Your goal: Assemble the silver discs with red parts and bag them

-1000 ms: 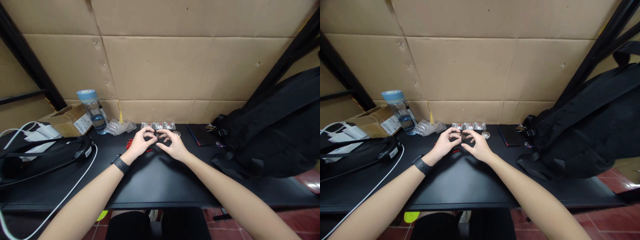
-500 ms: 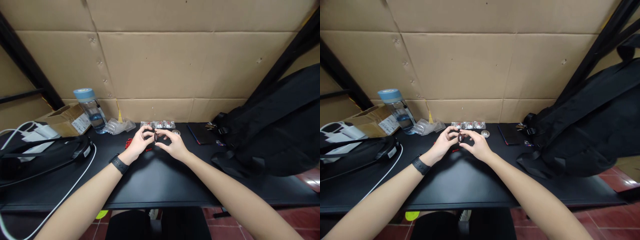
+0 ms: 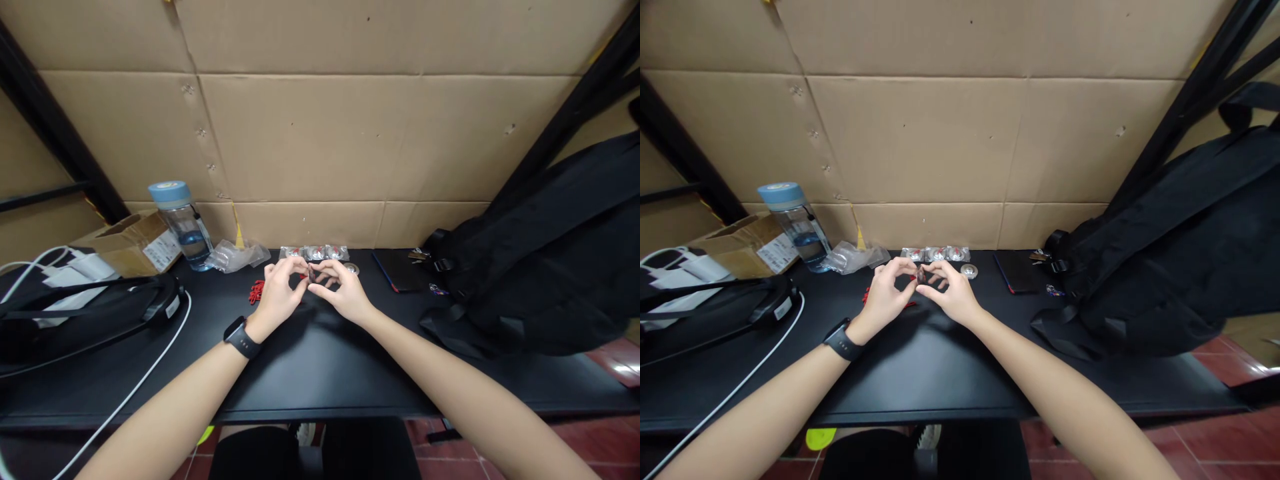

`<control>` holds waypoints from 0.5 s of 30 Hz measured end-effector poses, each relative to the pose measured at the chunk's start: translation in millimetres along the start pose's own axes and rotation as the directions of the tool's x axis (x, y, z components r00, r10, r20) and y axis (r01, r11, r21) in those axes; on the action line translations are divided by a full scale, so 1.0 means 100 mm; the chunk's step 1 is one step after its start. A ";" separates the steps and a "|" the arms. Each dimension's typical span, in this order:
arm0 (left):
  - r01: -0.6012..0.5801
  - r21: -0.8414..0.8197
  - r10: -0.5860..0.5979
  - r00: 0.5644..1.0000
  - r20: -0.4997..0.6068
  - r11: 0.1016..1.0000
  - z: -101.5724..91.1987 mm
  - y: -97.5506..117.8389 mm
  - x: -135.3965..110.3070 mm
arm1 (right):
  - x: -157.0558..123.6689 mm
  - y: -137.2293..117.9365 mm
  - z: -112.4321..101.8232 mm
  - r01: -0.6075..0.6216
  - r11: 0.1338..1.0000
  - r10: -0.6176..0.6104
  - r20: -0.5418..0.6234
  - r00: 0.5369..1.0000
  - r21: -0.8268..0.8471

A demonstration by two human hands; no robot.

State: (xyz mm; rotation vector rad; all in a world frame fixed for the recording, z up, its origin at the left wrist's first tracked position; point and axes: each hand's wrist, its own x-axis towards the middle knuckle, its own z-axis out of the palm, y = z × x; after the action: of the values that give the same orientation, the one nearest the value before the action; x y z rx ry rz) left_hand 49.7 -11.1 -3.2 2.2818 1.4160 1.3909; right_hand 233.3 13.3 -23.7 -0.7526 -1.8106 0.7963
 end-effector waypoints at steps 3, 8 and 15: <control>-0.044 0.073 0.046 0.999 -0.018 0.996 -0.01 0.02 0.00 | 0.00 0.00 0.01 -0.038 0.996 0.038 0.010 0.999 0.078; -0.122 0.131 0.118 0.992 0.038 0.984 -0.05 0.02 0.02 | 0.01 -0.01 0.02 -0.131 0.966 0.130 0.019 0.991 0.221; -0.078 0.090 0.075 0.997 0.032 0.993 -0.05 0.03 0.00 | 0.02 -0.01 0.04 -0.248 0.914 0.232 0.087 0.969 0.322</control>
State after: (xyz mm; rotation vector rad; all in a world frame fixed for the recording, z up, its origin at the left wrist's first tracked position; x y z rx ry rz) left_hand 47.7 -14.1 1.2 2.4268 1.4261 1.3352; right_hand 229.1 13.1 -23.0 -0.7450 -1.5850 1.2551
